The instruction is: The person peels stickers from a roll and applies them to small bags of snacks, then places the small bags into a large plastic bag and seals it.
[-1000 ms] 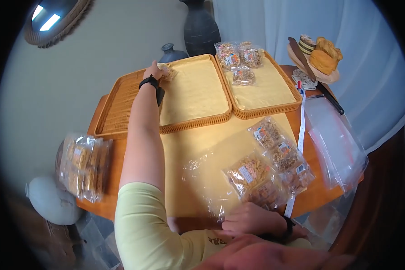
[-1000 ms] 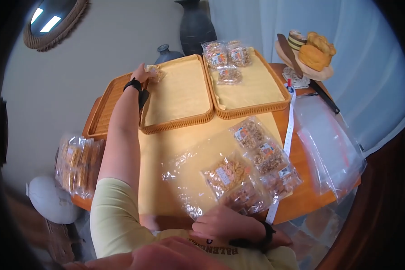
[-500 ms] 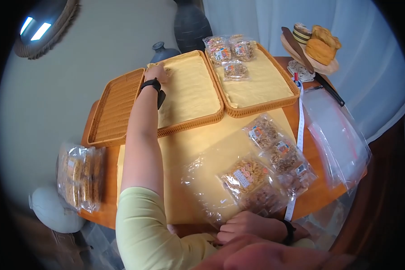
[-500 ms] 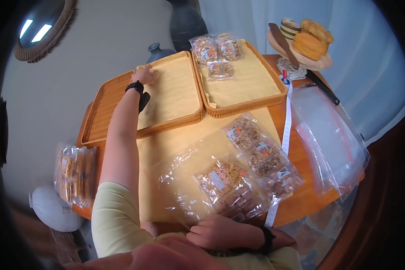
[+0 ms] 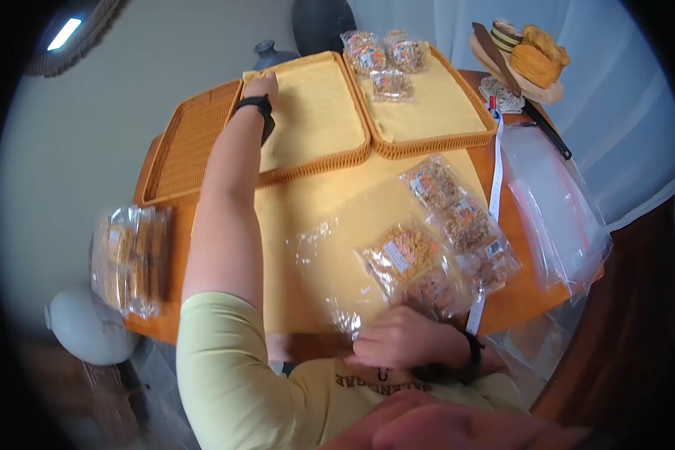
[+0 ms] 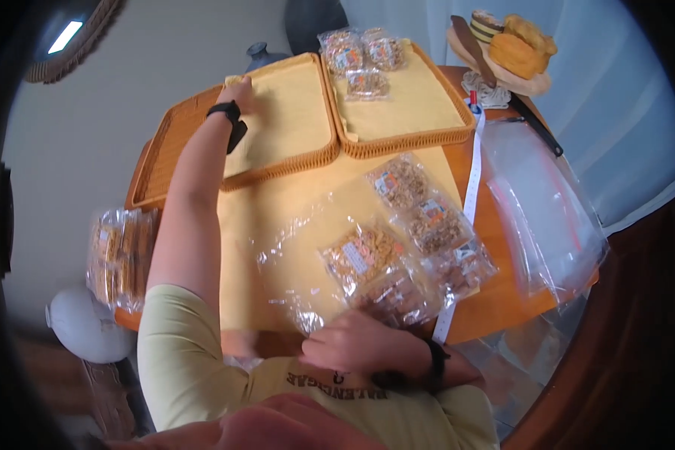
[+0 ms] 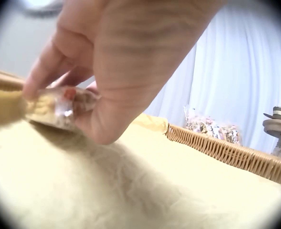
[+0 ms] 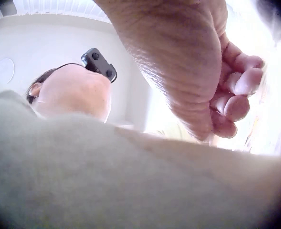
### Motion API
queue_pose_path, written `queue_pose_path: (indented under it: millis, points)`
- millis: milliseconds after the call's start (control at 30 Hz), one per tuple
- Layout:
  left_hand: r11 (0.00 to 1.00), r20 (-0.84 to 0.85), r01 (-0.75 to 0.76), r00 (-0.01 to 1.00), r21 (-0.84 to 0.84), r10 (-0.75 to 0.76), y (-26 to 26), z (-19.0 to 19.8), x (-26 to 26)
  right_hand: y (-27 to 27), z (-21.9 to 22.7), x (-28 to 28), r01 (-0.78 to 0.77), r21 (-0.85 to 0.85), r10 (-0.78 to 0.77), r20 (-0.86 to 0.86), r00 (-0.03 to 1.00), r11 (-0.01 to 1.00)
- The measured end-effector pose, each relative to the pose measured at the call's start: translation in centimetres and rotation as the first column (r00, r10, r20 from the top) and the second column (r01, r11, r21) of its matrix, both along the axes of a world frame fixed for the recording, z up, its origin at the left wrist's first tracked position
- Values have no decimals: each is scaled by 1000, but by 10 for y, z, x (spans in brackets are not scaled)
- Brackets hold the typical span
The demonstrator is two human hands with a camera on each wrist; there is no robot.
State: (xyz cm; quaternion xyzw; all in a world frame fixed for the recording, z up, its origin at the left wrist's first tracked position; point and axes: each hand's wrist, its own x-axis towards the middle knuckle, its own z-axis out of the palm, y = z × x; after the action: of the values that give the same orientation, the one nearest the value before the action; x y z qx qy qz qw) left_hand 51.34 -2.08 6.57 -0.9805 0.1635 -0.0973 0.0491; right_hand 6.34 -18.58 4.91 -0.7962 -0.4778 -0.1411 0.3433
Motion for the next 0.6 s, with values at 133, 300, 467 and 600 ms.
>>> queue_pose_path:
  millis: [133, 300, 467, 600]
  points:
    - [998, 133, -24, 991, -55, 31, 26, 18, -26, -3, 8, 2, 11, -38, -11, 5, 1000, 999]
    - [590, -382, -223, 911, -776, -158, 74, 58, -80, -1, 15, 1, -1, -26, -2, -110, 994, 1000]
    - [218, -356, -289, 837, -932, -415, 110, 89, -190, 4, 17, -6, 41, 18, -39, -83, 996, 999]
    - [204, -468, -431, 692, -879, -549, 130, 86, -309, 1, 15, -12, 89, 26, -87, -94, 992, 996]
